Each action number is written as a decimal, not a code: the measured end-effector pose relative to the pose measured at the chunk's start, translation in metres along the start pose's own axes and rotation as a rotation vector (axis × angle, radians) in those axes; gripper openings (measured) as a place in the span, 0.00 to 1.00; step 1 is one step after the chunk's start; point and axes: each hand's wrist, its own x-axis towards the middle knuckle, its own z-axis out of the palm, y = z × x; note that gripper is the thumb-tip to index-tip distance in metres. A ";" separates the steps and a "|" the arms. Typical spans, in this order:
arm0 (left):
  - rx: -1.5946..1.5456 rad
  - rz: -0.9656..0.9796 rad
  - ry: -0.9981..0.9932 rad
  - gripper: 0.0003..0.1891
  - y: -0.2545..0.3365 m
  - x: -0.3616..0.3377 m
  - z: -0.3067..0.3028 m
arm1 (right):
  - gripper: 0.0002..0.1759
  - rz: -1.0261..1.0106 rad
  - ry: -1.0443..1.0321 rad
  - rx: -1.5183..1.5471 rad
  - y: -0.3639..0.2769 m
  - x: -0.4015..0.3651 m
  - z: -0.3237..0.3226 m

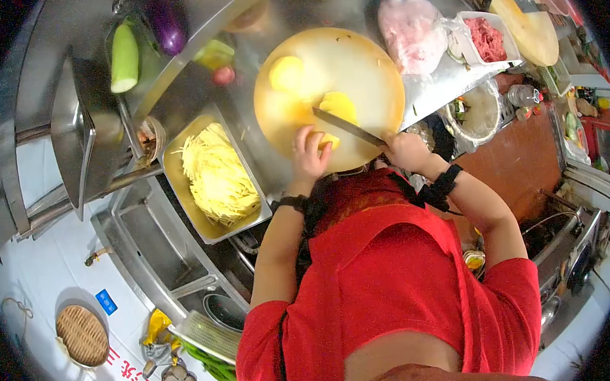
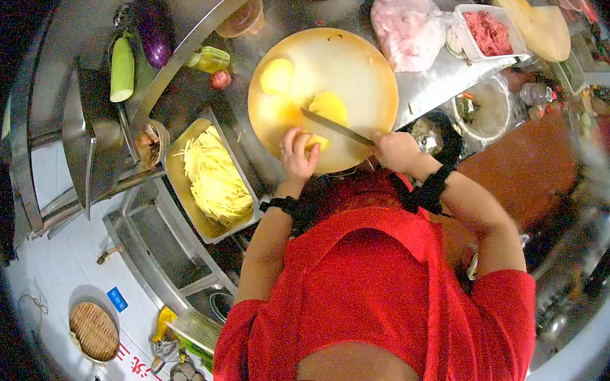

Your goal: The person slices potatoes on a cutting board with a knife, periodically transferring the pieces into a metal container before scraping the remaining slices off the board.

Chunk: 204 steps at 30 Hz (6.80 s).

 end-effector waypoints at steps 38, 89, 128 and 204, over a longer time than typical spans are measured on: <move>-0.070 -0.051 0.162 0.16 0.005 -0.022 0.044 | 0.10 -0.001 -0.045 -0.103 -0.003 -0.006 -0.003; -0.086 -0.063 0.130 0.17 0.005 -0.022 0.050 | 0.08 -0.062 -0.002 -0.143 -0.006 -0.005 -0.001; -0.039 -0.105 0.119 0.14 0.012 -0.018 0.041 | 0.09 -0.073 -0.009 -0.084 -0.014 -0.002 -0.019; 0.022 -0.014 0.191 0.14 0.011 -0.017 0.043 | 0.09 -0.087 0.036 -0.078 -0.021 -0.016 -0.007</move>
